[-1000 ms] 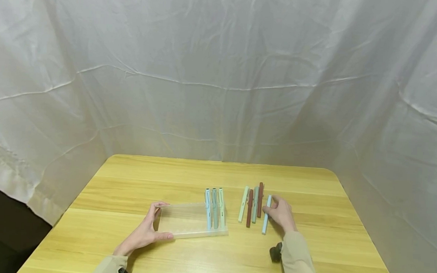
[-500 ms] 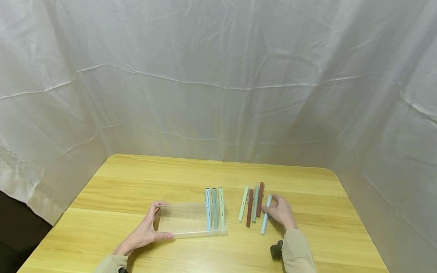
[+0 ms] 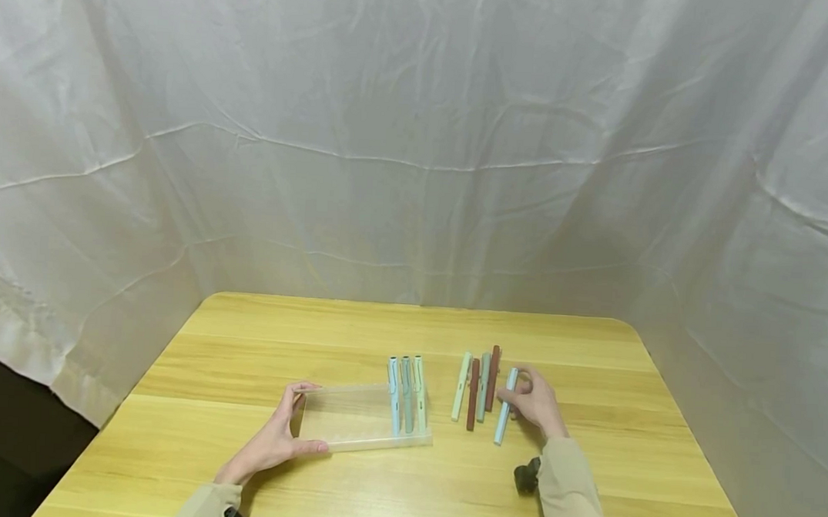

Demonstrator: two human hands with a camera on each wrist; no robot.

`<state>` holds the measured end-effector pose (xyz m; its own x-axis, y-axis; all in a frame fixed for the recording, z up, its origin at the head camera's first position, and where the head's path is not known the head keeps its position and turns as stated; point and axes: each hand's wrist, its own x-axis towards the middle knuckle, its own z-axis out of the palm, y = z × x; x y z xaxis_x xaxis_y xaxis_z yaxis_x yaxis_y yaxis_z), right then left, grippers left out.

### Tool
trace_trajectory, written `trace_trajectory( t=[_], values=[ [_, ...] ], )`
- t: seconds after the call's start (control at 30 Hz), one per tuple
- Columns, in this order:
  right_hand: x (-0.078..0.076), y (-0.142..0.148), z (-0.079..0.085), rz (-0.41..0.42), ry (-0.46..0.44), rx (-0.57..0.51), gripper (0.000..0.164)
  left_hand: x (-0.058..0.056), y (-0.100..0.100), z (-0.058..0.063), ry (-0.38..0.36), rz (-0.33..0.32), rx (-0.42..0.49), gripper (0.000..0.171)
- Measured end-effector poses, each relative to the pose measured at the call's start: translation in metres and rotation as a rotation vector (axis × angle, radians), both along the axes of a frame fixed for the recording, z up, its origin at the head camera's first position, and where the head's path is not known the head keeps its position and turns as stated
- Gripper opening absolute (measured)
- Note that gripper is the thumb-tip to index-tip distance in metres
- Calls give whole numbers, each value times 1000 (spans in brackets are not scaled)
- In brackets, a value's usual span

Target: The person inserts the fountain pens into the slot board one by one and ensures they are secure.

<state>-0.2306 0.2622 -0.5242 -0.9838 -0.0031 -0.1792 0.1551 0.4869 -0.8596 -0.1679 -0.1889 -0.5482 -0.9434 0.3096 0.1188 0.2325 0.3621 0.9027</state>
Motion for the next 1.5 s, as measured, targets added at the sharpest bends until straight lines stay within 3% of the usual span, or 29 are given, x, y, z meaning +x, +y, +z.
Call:
trace_trajectory(
  t=[0.4,0.67,1.27,1.5],
  values=[
    [5,-1,1,-25,0,-127,68,0,0,-1,8,1,-2,98],
    [5,3,0,8,9,-213,73,0,0,-1,10,7,-3,98],
    [15,-7,13,17,74,-267,63,0,1,0,20,0,-2,96],
    [20,-18,20,6,88,-316,61,11,7,28,-3,-7,21,93]
  ],
)
